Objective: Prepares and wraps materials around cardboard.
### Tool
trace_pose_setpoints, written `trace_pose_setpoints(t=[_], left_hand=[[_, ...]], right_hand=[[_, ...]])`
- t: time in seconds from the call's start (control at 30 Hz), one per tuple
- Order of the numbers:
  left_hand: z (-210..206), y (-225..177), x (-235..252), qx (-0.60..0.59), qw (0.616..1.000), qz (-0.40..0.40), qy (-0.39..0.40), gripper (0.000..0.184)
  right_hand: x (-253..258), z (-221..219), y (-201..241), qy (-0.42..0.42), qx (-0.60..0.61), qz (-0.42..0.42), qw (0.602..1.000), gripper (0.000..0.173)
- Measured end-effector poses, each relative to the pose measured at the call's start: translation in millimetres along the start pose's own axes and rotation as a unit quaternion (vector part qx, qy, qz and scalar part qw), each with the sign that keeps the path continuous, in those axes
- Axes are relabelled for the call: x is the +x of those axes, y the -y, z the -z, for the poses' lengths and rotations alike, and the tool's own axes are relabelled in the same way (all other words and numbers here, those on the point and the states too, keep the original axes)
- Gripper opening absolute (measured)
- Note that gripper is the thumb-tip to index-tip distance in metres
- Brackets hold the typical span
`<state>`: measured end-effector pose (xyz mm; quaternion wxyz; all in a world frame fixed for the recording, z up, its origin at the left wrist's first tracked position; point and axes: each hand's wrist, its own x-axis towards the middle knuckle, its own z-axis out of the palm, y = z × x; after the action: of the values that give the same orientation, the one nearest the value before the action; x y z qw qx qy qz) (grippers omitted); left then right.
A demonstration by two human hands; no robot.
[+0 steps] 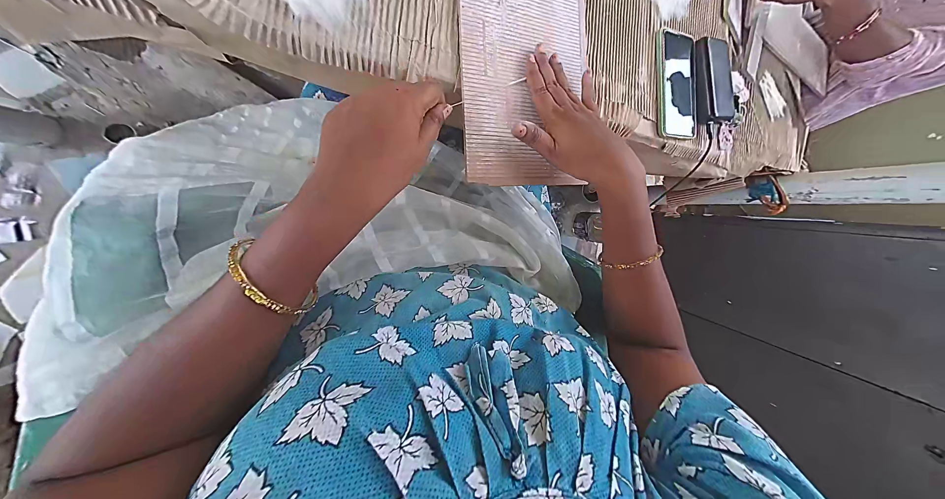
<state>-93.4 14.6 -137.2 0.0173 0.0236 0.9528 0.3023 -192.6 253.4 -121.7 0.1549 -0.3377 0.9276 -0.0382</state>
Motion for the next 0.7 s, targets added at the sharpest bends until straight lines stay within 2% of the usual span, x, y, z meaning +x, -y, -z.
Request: trace_pose_setpoints(t=[0.17, 0.27, 0.43, 0.53, 0.7], left_hand=[[-1.6, -3.3, -4.6, 0.004, 1.0, -0.015, 0.006, 0.033], [1.4, -2.7, -5.0, 0.013, 1.0, -0.008, -0.007, 0.034], [5.4, -1.9, 6.9, 0.03, 0.999, 0.011, -0.02, 0.035], [5.4, -2.7, 9.5, 0.036, 0.999, 0.02, -0.026, 0.035], [0.8, -0.5, 3.4, 0.023, 1.0, 0.018, -0.013, 0.034]], right_hand=[[-41.5, 2.5, 5.2, 0.029, 0.01, -0.013, 0.999, 0.102], [-50.0, 9.3, 0.2, 0.01, 0.027, -0.006, 1.0, 0.101], [-9.5, 23.8, -7.4, -0.014, 0.035, -0.01, 0.999, 0.096], [17.4, 13.9, -8.6, -0.02, 0.031, -0.015, 0.999, 0.095], [6.7, 3.9, -1.6, -0.001, -0.006, -0.031, 1.0, 0.097]])
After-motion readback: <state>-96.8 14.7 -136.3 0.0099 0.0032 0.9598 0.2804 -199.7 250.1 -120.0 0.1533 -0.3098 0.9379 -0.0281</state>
